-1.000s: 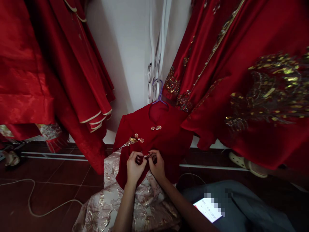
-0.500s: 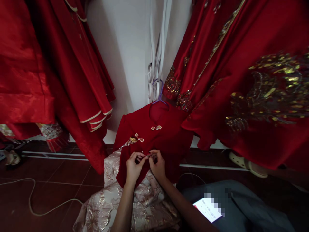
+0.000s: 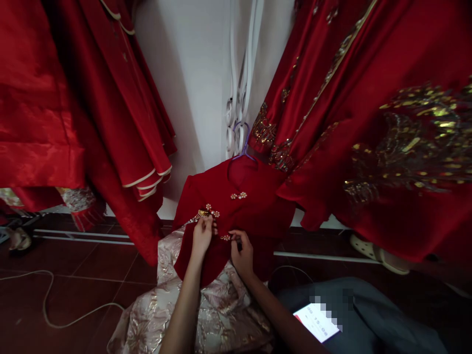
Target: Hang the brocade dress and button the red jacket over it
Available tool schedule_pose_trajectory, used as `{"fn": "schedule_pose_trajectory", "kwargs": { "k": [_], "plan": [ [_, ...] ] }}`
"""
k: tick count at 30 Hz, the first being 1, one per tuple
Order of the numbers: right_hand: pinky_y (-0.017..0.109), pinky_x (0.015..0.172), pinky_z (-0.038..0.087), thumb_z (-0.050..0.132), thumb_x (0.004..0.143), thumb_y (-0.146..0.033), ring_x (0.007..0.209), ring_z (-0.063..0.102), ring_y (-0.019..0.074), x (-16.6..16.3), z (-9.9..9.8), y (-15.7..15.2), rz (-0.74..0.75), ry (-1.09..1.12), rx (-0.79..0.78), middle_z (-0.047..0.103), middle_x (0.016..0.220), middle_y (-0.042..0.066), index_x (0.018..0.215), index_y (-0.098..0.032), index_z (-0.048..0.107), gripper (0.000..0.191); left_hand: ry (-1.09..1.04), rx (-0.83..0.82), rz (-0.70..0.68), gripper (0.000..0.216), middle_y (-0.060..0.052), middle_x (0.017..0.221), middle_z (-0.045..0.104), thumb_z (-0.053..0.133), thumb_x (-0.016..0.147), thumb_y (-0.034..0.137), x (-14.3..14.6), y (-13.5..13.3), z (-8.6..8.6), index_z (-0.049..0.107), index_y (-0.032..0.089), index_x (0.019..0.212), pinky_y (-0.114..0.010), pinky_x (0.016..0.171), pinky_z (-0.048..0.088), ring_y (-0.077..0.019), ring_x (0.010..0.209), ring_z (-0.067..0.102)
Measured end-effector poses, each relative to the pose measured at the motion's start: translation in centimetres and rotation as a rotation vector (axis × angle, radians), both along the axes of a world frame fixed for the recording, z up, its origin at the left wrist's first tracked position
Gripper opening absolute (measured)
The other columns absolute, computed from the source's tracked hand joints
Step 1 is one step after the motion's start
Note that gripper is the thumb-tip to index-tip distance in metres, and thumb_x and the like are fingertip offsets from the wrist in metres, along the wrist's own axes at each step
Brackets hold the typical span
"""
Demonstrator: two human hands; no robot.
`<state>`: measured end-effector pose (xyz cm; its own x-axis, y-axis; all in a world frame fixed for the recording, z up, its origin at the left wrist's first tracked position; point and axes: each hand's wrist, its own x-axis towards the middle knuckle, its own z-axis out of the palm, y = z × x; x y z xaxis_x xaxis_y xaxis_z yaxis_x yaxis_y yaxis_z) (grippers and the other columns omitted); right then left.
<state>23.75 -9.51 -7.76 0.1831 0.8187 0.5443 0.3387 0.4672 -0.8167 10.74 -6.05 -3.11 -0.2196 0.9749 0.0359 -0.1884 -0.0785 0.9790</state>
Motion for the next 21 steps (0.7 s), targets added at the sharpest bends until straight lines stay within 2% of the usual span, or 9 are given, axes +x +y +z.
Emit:
{"fn": "schedule_pose_trajectory", "kwargs": {
  "k": [2, 4, 8, 11, 14, 21],
  "plan": [
    [0.029, 0.075, 0.043, 0.040, 0.077, -0.011, 0.080, 0.054, 0.0156, 0.0, -0.1, 0.1, 0.010, 0.010, 0.008, 0.057, 0.088, 0.004, 0.095, -0.019, 0.057, 0.026, -0.099, -0.043, 0.091, 0.042, -0.002, 0.067, 0.061, 0.064, 0.066, 0.055, 0.3, 1.8, 0.4, 0.059, 0.014, 0.074, -0.025, 0.056, 0.045, -0.0114, 0.055, 0.056],
    [0.029, 0.075, 0.043, 0.041, 0.076, -0.011, 0.081, 0.054, 0.0156, 0.0, -0.3, 0.2, 0.010, 0.026, 0.003, 0.058, 0.090, 0.004, 0.095, -0.019, 0.056, 0.026, -0.162, -0.056, 0.124, 0.043, -0.003, 0.070, 0.062, 0.065, 0.065, 0.055, 0.8, 2.8, 0.3, 0.059, 0.013, 0.073, -0.024, 0.058, 0.044, -0.0111, 0.059, 0.056],
    [0.029, 0.074, 0.044, 0.042, 0.076, -0.012, 0.078, 0.054, 0.0154, 0.0, -0.7, 0.4, 0.003, 0.035, -0.029, 0.058, 0.087, 0.004, 0.094, -0.019, 0.055, 0.023, -0.336, -0.026, 0.146, 0.043, -0.003, 0.079, 0.063, 0.069, 0.063, 0.050, 1.4, 2.5, -0.4, 0.064, 0.012, 0.082, -0.020, 0.061, 0.042, -0.0084, 0.065, 0.056],
    [0.029, 0.073, 0.044, 0.042, 0.077, -0.013, 0.077, 0.055, 0.0151, 0.0, -0.7, 0.4, 0.007, 0.033, -0.045, 0.058, 0.086, 0.004, 0.092, -0.019, 0.055, 0.020, -0.441, -0.040, 0.076, 0.044, -0.005, 0.088, 0.066, 0.075, 0.059, 0.043, 1.4, 2.0, -0.9, 0.066, 0.013, 0.091, -0.019, 0.064, 0.042, -0.0077, 0.069, 0.058],
    [0.028, 0.071, 0.044, 0.043, 0.078, -0.014, 0.076, 0.055, 0.0152, -0.1, -0.6, 0.4, 0.004, 0.032, -0.051, 0.059, 0.084, 0.004, 0.092, -0.019, 0.055, 0.018, -0.448, -0.040, 0.057, 0.044, -0.005, 0.089, 0.067, 0.078, 0.056, 0.037, 1.3, 2.2, -1.2, 0.068, 0.015, 0.092, -0.019, 0.065, 0.042, -0.0077, 0.071, 0.059],
    [0.027, 0.068, 0.044, 0.044, 0.078, -0.016, 0.074, 0.056, 0.0151, -0.2, -0.7, 0.5, 0.001, 0.022, -0.071, 0.060, 0.082, 0.004, 0.092, -0.018, 0.054, 0.017, -0.443, 0.022, 0.137, 0.035, -0.006, 0.086, 0.070, 0.077, 0.055, 0.033, 1.6, 3.1, -2.0, 0.069, 0.013, 0.083, -0.023, 0.073, 0.046, -0.0125, 0.078, 0.063]
  ]
}}
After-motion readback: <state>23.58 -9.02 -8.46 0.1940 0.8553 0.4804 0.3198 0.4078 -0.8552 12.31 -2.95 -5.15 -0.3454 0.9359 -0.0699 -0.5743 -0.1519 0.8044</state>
